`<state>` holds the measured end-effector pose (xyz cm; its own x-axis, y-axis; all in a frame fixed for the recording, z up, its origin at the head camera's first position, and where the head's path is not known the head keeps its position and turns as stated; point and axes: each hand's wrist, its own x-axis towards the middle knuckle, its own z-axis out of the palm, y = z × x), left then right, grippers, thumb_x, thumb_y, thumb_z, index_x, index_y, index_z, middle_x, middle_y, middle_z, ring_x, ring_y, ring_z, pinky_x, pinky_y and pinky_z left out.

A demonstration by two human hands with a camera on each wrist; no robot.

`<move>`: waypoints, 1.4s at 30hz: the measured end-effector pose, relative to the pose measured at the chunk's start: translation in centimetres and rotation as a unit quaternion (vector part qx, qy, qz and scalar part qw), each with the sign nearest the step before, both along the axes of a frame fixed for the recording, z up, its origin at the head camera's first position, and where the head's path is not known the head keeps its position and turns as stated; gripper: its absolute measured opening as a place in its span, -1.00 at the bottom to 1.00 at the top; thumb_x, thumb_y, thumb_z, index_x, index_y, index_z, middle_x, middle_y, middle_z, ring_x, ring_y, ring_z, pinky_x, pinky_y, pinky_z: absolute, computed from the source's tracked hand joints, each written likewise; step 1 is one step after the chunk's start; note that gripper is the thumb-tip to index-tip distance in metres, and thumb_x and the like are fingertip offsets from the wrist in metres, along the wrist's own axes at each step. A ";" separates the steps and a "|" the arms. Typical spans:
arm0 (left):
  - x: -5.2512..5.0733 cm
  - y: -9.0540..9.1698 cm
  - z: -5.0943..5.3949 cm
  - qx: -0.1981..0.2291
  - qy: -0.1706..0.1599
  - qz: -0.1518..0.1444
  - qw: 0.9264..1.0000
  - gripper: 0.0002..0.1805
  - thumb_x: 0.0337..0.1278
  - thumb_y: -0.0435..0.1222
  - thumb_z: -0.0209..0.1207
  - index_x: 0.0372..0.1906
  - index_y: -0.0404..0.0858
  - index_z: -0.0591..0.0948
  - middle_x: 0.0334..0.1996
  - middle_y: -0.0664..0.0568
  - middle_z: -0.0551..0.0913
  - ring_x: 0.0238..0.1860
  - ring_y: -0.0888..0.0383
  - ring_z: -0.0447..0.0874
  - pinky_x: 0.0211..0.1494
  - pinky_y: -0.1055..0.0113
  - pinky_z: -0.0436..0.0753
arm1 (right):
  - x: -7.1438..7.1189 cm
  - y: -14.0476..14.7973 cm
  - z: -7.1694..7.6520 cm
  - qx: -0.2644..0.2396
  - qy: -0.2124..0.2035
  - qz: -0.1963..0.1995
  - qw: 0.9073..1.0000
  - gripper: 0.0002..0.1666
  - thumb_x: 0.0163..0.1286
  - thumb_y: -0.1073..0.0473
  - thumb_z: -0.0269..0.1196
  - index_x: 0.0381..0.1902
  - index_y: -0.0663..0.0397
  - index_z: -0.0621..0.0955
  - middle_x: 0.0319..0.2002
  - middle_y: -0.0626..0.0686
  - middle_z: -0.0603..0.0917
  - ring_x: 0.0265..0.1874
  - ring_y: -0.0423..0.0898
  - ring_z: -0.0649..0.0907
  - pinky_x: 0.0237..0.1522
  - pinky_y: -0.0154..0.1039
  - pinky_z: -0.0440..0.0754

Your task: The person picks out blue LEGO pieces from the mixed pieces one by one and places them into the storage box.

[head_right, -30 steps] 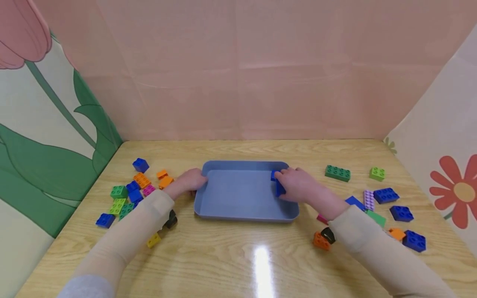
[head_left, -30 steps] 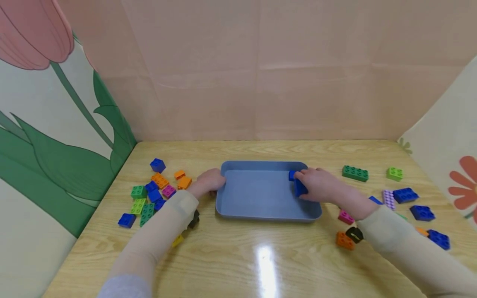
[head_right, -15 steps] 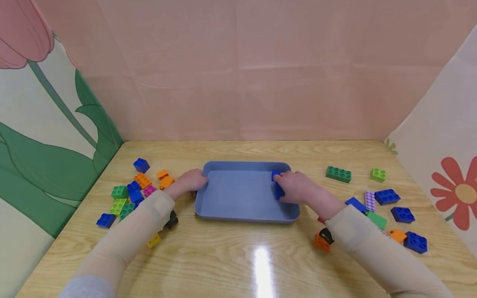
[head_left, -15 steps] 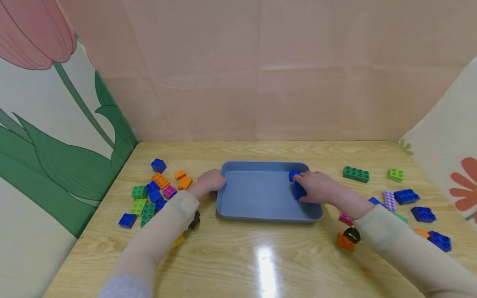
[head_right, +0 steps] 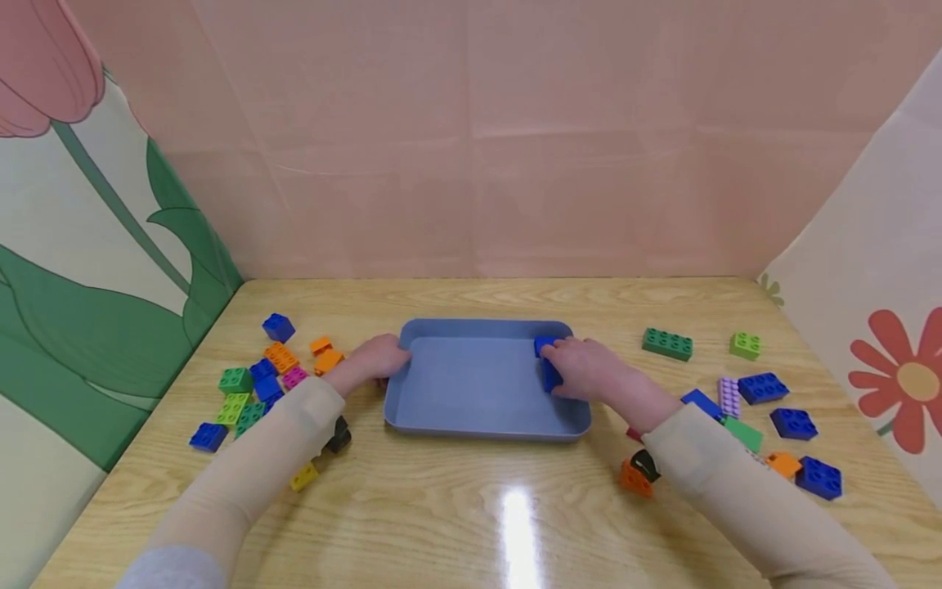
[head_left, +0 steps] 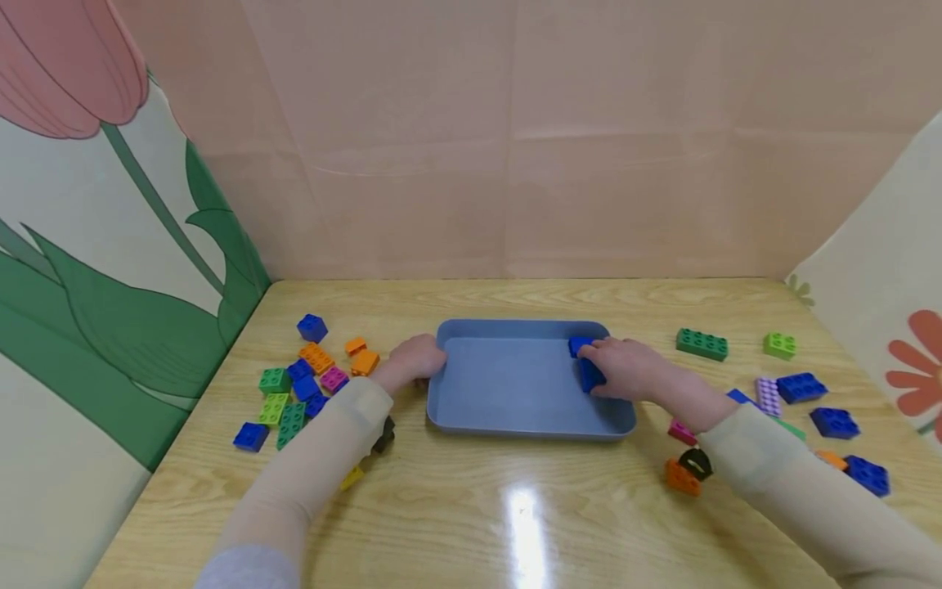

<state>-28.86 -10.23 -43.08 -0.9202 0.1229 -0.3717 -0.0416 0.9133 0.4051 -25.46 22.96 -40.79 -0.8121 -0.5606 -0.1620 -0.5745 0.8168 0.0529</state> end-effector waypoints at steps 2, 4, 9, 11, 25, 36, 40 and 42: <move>0.0 0.0 -0.1 0.001 0.001 0.001 1.000 -0.68 0.32 -0.24 -0.08 -0.46 -0.29 0.57 -0.60 -0.07 0.59 -0.62 0.06 0.57 -0.55 0.27 0.53 | 0.0 0.0 0.0 0.002 0.004 0.002 1.000 -0.32 0.07 0.00 0.50 0.07 0.25 0.57 -0.11 0.22 0.64 -0.13 0.17 0.62 -0.09 0.13 0.59; 0.0 0.0 -0.1 0.001 0.001 0.001 1.000 -0.68 0.31 -0.24 -0.09 -0.47 -0.29 0.57 -0.61 -0.07 0.59 -0.62 0.07 0.57 -0.55 0.27 0.52 | 0.0 0.0 0.0 0.002 0.007 0.002 1.000 -0.32 0.06 -0.01 0.51 0.06 0.25 0.58 -0.12 0.21 0.64 -0.14 0.16 0.63 -0.10 0.12 0.60; -0.1 0.0 0.0 0.003 -0.001 0.002 1.000 -0.68 0.32 -0.24 -0.09 -0.47 -0.28 0.57 -0.61 -0.07 0.59 -0.62 0.07 0.57 -0.55 0.28 0.51 | -0.1 0.0 -0.1 0.002 0.009 0.002 1.000 -0.32 0.06 0.00 0.51 0.05 0.26 0.58 -0.13 0.22 0.64 -0.16 0.15 0.63 -0.12 0.12 0.61; 0.0 0.0 0.0 0.004 -0.001 0.002 1.000 -0.68 0.32 -0.24 -0.09 -0.47 -0.29 0.57 -0.61 -0.07 0.60 -0.62 0.07 0.57 -0.55 0.28 0.52 | -0.2 0.0 -0.2 0.002 0.010 0.002 1.000 -0.32 0.05 0.00 0.51 0.05 0.27 0.57 -0.14 0.22 0.64 -0.16 0.15 0.63 -0.13 0.11 0.61; 0.0 0.0 0.1 0.003 -0.002 0.000 1.000 -0.67 0.32 -0.24 -0.08 -0.48 -0.28 0.57 -0.61 -0.07 0.59 -0.62 0.06 0.57 -0.54 0.27 0.52 | -0.3 -0.1 -0.1 0.002 0.014 0.004 1.000 -0.33 0.03 0.00 0.52 0.01 0.28 0.59 -0.17 0.20 0.64 -0.21 0.12 0.64 -0.17 0.07 0.63; 0.1 -0.1 0.0 0.005 0.007 -0.005 1.000 -0.65 0.33 -0.24 -0.09 -0.50 -0.28 0.57 -0.63 -0.06 0.58 -0.63 0.07 0.56 -0.54 0.28 0.52 | 0.2 0.3 0.3 -0.010 0.015 -0.002 1.000 -0.29 0.04 -0.01 0.52 0.06 0.30 0.58 -0.14 0.21 0.63 -0.18 0.13 0.63 -0.13 0.09 0.62; 0.1 -0.1 0.0 0.004 0.006 -0.003 1.000 -0.66 0.33 -0.24 -0.09 -0.50 -0.29 0.57 -0.62 -0.06 0.58 -0.63 0.07 0.56 -0.54 0.28 0.52 | 0.5 0.4 0.7 -0.019 0.020 0.000 1.000 -0.30 0.05 0.01 0.52 0.06 0.30 0.58 -0.15 0.20 0.63 -0.18 0.13 0.64 -0.14 0.08 0.62; 0.1 -0.1 0.1 0.004 0.005 -0.003 1.000 -0.66 0.33 -0.24 -0.09 -0.49 -0.29 0.57 -0.62 -0.06 0.58 -0.63 0.07 0.56 -0.55 0.28 0.51 | 0.7 0.4 0.9 -0.024 0.022 0.002 0.999 -0.32 0.06 0.03 0.52 0.06 0.30 0.58 -0.16 0.19 0.63 -0.19 0.12 0.64 -0.15 0.07 0.63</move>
